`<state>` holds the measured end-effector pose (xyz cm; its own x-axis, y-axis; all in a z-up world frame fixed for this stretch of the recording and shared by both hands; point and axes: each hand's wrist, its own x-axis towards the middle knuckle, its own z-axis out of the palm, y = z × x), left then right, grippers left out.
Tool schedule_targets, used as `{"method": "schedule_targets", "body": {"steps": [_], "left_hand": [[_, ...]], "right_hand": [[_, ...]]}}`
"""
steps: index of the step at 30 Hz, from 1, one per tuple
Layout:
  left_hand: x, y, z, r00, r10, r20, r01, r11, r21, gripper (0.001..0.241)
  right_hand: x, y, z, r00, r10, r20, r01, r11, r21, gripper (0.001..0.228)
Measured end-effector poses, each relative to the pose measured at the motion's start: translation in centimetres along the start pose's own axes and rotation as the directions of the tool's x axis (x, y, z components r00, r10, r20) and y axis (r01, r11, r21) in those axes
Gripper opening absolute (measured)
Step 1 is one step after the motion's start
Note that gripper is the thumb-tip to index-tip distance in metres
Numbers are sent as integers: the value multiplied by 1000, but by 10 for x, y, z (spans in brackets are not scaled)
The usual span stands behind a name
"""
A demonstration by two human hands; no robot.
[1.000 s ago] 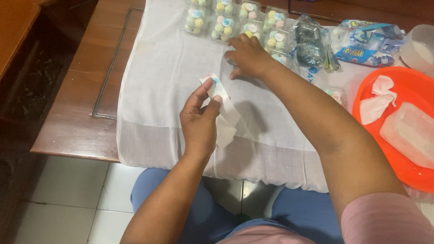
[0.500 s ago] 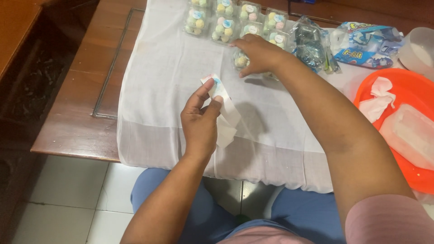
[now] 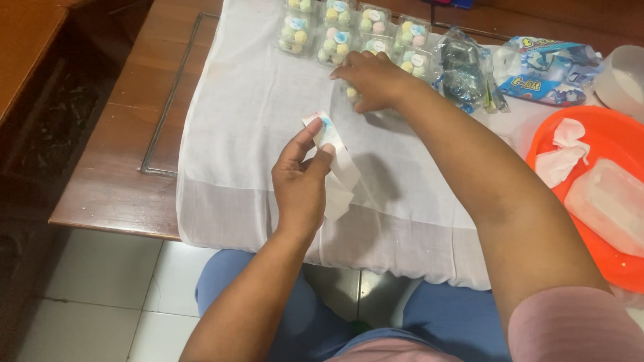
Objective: Packaging small colorful candies into clear plastic containers and preparing them with tape.
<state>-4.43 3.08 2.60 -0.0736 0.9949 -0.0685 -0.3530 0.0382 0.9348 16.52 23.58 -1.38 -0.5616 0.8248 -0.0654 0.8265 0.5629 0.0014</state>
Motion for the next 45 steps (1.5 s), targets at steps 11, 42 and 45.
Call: {"method": "schedule_targets", "body": {"steps": [11,42,45], "left_hand": [[0,3,0,999,-31,-17,31,999,41,41],[-21,-19,22,999,34,32,-36,997,72,40],[-34,-27,28,996,52,71,-54,998,37,39]], "right_hand": [[11,1,13,995,58,85,-42,982,-183,50],[-166,-159,-45,806,412,-425,144,561,815,54],[-190,-166,-45,778,530,-338,87,442,893,65]]}}
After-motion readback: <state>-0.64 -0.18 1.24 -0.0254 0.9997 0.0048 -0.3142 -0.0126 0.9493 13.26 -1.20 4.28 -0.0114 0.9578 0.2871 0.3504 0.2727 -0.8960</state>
